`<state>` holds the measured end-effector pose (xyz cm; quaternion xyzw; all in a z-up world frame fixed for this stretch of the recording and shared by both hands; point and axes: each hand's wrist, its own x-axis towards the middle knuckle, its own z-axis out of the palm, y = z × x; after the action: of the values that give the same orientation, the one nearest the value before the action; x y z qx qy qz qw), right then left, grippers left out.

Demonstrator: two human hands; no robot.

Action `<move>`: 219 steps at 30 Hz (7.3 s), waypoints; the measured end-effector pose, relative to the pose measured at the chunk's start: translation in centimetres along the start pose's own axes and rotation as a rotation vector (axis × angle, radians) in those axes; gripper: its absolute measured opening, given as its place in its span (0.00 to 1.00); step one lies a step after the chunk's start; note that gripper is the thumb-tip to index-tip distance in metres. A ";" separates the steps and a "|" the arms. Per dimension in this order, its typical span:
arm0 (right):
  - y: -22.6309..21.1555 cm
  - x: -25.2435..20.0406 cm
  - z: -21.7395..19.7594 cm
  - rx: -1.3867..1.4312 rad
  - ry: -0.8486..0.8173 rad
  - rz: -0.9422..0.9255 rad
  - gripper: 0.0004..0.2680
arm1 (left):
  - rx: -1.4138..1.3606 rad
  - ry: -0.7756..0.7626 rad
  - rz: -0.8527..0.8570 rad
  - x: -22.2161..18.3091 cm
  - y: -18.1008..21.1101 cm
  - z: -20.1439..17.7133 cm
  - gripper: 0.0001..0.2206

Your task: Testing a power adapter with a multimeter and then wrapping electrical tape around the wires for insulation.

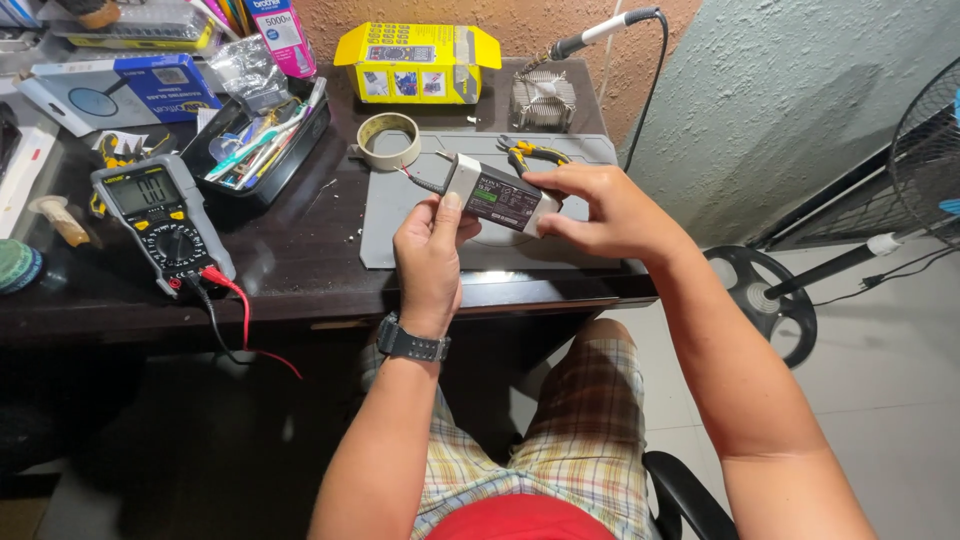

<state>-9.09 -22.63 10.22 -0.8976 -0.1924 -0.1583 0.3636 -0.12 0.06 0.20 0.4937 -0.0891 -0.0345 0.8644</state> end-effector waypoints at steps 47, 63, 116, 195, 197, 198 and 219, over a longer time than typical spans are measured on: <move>2.7 -0.2 1.5 0.123 0.053 0.073 0.11 | 0.066 0.036 -0.008 0.8 -1.0 -0.1 0.18; 2.7 -0.2 1.6 0.072 0.084 0.020 0.11 | 0.096 0.055 -0.012 0.8 -0.7 -0.1 0.17; 0.7 -1.2 1.7 -0.280 0.162 -0.072 0.27 | -0.026 -0.515 0.265 -1.9 0.8 -0.4 0.36; -1.1 -1.2 -4.1 -0.539 0.159 -0.178 0.24 | -0.132 -0.258 -0.163 -1.3 0.8 0.5 0.23; -0.6 -1.6 -5.0 -0.491 0.156 -0.113 0.24 | -0.055 -0.210 -0.159 -1.6 1.0 0.4 0.18; -0.1 -1.9 -4.9 -0.504 0.163 -0.103 0.24 | -0.060 -0.226 -0.164 -2.0 1.5 0.7 0.18; 2.8 0.9 2.0 -0.451 -0.268 0.130 0.28 | 0.217 -0.174 0.417 -11.2 1.9 -8.5 0.21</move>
<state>-6.76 -22.86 7.58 -0.9793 -0.1406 -0.0533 0.1351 -9.52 9.91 -3.75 0.5497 -0.2664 0.1121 0.7838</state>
